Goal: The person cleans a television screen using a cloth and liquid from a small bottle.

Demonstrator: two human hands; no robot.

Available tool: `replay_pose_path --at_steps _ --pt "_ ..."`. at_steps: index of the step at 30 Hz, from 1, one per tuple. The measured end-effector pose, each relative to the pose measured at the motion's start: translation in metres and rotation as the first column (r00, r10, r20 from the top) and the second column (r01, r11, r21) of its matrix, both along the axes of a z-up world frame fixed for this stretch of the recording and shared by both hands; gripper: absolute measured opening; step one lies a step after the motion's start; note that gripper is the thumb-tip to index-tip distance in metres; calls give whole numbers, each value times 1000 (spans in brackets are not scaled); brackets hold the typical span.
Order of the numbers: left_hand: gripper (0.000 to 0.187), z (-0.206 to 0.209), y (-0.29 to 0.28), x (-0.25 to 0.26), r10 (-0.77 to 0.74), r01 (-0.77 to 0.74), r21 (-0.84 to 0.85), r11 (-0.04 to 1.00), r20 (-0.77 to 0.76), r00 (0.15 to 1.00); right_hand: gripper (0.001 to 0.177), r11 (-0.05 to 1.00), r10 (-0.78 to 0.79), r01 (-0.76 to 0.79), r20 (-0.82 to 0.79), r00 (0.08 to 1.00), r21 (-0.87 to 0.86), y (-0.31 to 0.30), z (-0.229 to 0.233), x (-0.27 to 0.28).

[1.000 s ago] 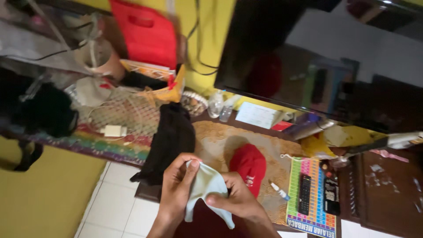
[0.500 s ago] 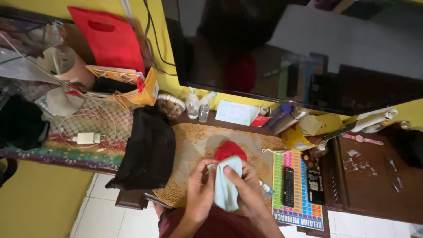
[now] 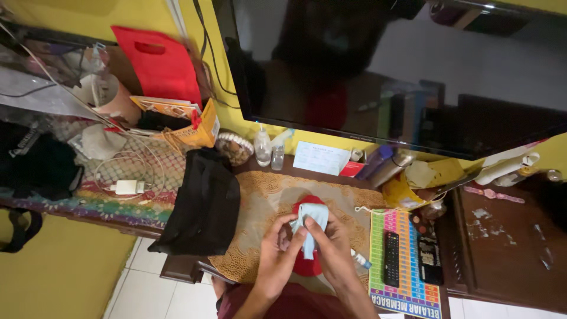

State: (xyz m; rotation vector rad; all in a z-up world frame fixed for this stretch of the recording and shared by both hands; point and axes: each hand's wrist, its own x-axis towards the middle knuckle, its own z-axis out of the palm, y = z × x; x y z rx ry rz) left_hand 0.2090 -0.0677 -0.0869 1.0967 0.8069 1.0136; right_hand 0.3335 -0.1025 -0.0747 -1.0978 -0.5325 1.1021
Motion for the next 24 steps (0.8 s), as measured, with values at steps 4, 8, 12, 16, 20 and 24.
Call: replay_pose_path --at_steps 4,8,12,16,20,24 --pt "22 -1 5 -3 -1 4 -52 999 57 998 29 999 -30 35 125 992 -39 -1 -2 -3" --pt "20 -1 9 -5 22 -7 -96 995 156 988 34 993 -33 66 308 951 -99 2 -1 -13" --pt "21 -16 13 -8 11 7 -98 995 175 985 24 972 -170 -14 738 653 237 11 -3 -24" --pt "33 -34 18 -13 28 47 -306 951 235 972 24 984 -152 21 757 636 179 19 -7 -27" --pt "41 -60 25 -20 -3 40 -362 931 102 995 26 991 -126 35 784 608 132 28 -18 -31" --pt "46 -108 29 -24 3 38 -429 903 93 996 18 999 -35 -7 806 591 48 34 -43 -31"
